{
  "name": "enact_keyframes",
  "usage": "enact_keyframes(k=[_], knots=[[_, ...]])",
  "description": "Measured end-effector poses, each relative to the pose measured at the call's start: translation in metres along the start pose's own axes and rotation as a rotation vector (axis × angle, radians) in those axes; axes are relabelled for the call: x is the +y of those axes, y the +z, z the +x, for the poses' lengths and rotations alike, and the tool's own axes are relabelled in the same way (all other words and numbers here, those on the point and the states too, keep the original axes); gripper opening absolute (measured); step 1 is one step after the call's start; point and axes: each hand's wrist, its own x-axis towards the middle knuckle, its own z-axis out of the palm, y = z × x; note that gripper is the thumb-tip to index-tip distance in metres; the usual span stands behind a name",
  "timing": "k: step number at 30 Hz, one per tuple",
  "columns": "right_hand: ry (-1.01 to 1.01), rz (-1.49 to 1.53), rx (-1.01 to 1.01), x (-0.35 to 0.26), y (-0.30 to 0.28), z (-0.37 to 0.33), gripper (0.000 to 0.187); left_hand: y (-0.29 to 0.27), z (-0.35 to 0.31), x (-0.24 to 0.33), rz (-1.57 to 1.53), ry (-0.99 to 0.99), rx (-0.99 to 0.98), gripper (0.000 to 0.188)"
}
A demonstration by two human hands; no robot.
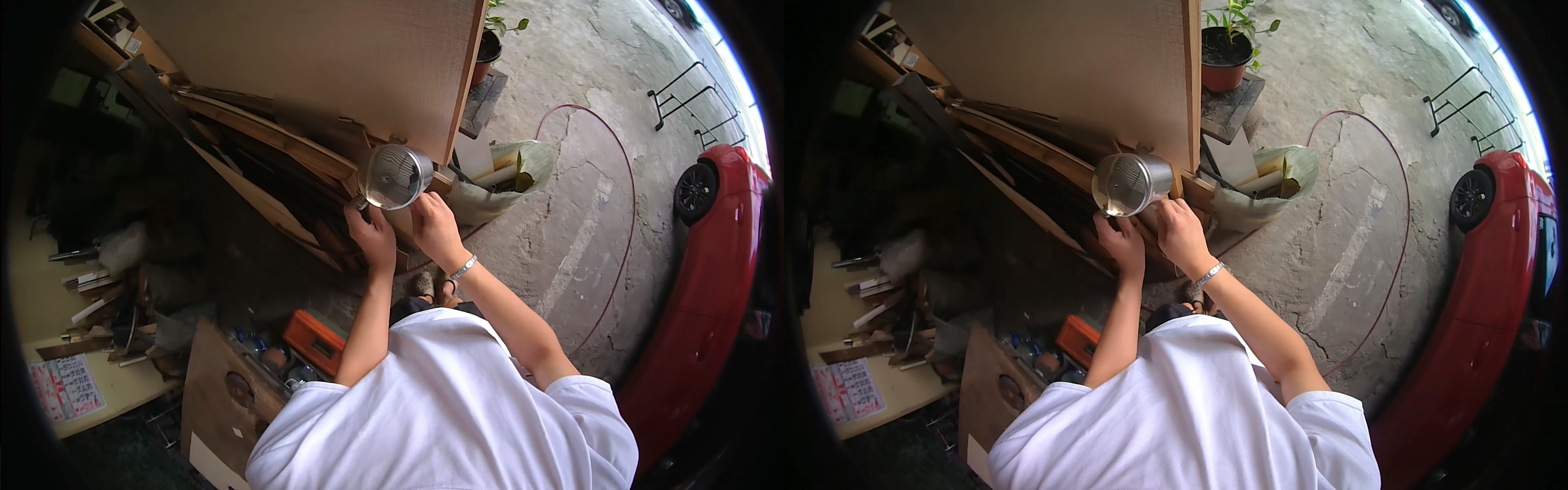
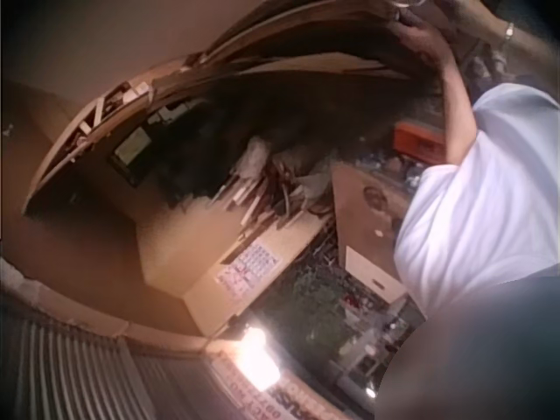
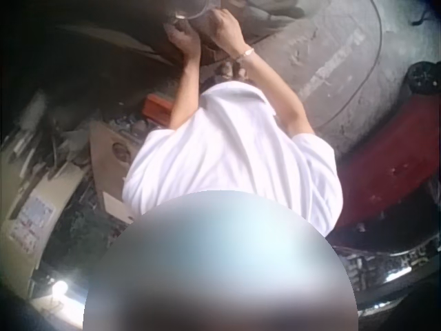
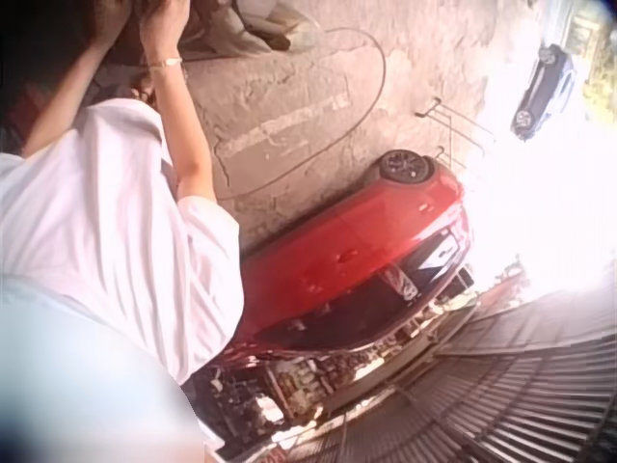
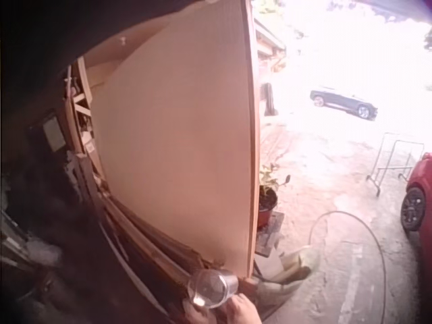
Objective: The person prepares a paint sprayer by attaching a hose and filling it with paint from a can. They then walk to a refrigerator, open it, and take out a plastic cup to serve a drink to another person.
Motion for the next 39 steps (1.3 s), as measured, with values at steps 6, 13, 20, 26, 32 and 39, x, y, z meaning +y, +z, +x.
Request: enact_keyframes(k=[6, 13, 20, 26, 32, 39], knots=[[0.047, 0.019, 0.005, 0.01, -0.007, -0.011, 0.034, -0.007, -0.006, 0.006, 0.295, -0.013, -0.064, 0.017], [0.249, -0.059, 0.092, 0.029, -0.043, -0.069, 0.032, 0.004, 0.009, 0.003, 0.012, -0.108, -0.112, 0.031], [0.64, -0.054, -0.018, 0.065, -0.1, -0.17, 0.026, 0.007, 0.004, 0.009, -0.007, -0.101, -0.036, 0.037], [0.916, -0.106, -0.136, 0.126, -0.142, -0.24, 0.03, 0.012, 0.003, 0.002, 0.007, -0.057, 0.004, 0.047], [1.054, -0.217, -0.436, 0.204, -0.211, -0.342, 0.036, 0.014, 0.002, -0.008, 0.05, -0.057, 0.052, 0.037], [1.192, -0.313, -0.43, 0.302, -0.282, -0.468, 0.036, 0.001, -0.002, -0.006, 0.234, -0.232, 0.036, 0.038]])
